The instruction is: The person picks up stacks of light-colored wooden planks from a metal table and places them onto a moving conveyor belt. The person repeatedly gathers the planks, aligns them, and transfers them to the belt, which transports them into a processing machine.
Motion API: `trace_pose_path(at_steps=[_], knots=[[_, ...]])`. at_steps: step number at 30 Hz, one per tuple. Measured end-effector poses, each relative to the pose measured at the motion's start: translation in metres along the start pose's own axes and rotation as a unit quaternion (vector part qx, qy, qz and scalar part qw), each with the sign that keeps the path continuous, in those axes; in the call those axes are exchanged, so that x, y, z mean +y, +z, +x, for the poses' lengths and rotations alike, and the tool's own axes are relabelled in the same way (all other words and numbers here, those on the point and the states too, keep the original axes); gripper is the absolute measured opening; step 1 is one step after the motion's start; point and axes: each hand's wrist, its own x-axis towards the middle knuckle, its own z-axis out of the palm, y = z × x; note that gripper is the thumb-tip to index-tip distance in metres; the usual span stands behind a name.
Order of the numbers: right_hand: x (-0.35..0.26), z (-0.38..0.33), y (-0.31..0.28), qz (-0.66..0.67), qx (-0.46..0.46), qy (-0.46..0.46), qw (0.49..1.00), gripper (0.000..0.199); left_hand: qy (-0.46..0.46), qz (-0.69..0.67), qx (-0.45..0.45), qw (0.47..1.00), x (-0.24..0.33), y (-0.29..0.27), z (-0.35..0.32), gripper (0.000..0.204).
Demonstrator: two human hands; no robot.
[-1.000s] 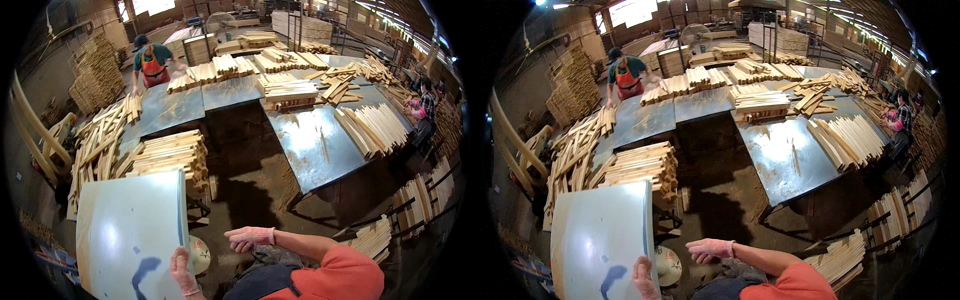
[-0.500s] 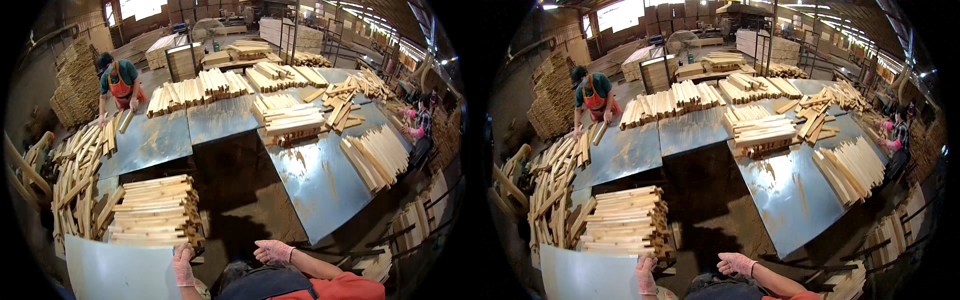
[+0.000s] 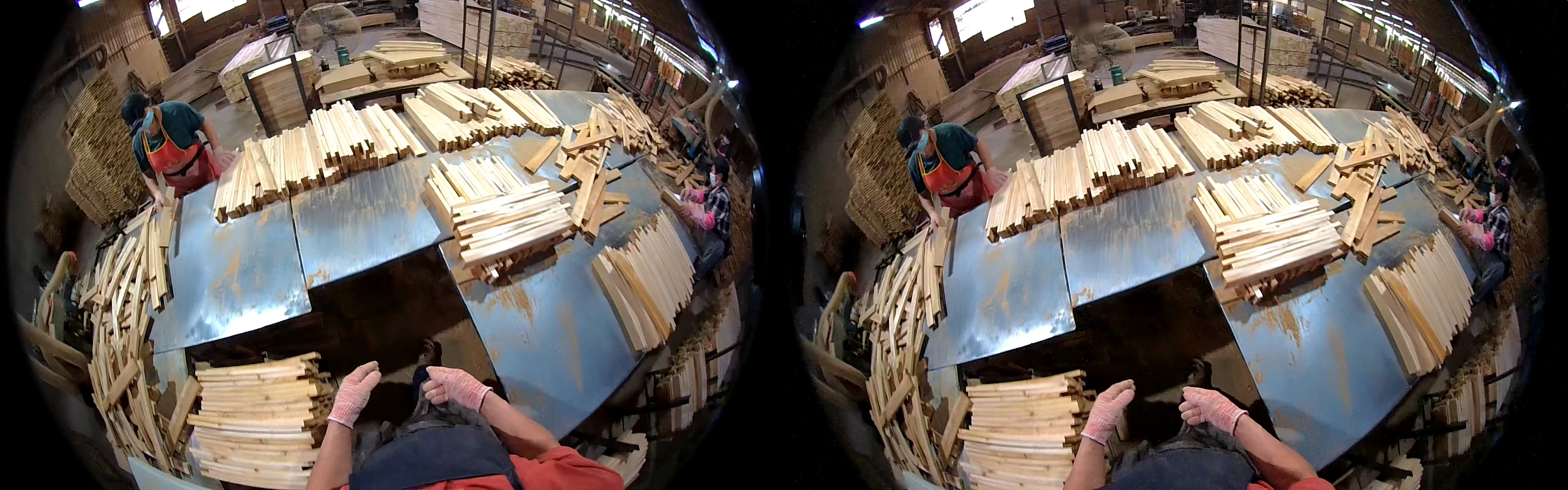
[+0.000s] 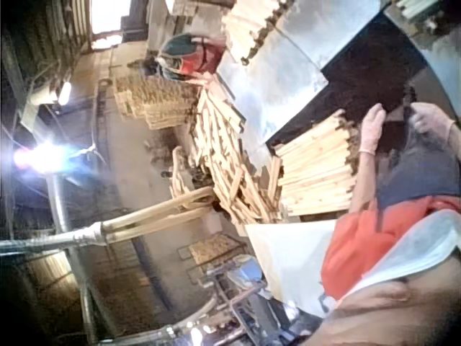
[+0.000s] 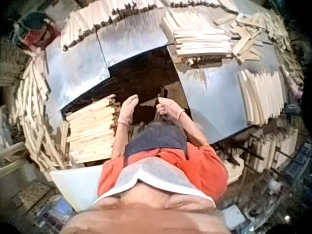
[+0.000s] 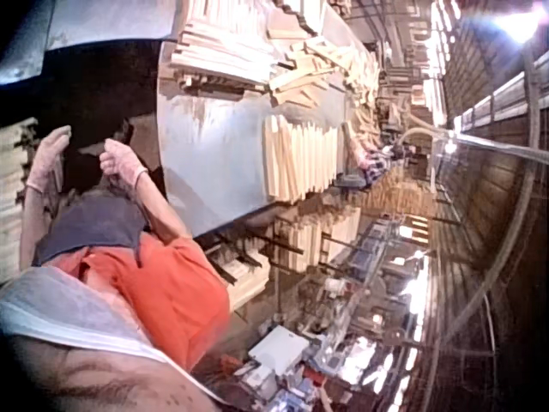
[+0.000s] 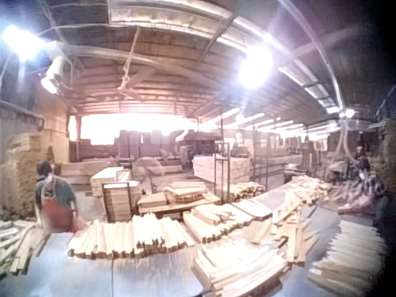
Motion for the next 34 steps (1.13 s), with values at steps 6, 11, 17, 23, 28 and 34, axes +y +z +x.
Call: trace_pose_path(at_steps=[6,11,17,23,28,34], knots=[[-0.139,0.089,-0.026,0.083,-0.079,-0.047,0.992,0.028,-0.109,0.013,0.000,0.994,0.039,0.027,0.124,0.048],[-0.277,0.146,-0.009,0.003,-0.094,-0.074,0.993,0.016,-0.105,-0.053,0.016,0.993,0.091,0.023,0.223,0.048],[-0.413,0.254,0.019,-0.101,-0.070,-0.023,0.992,0.029,-0.041,-0.005,0.098,0.994,0.133,-0.042,0.365,0.076],[-0.549,0.405,0.036,-0.247,0.044,-0.144,0.957,0.068,0.033,0.041,0.139,0.989,0.198,-0.134,0.560,0.089],[-0.675,0.529,0.047,-0.408,0.159,-0.288,0.852,0.094,0.130,0.231,0.123,0.956,0.223,-0.203,0.750,0.078],[-0.801,0.627,0.078,-0.491,0.222,-0.304,0.785,0.093,0.205,0.503,0.131,0.830,0.239,-0.261,0.935,0.076]])
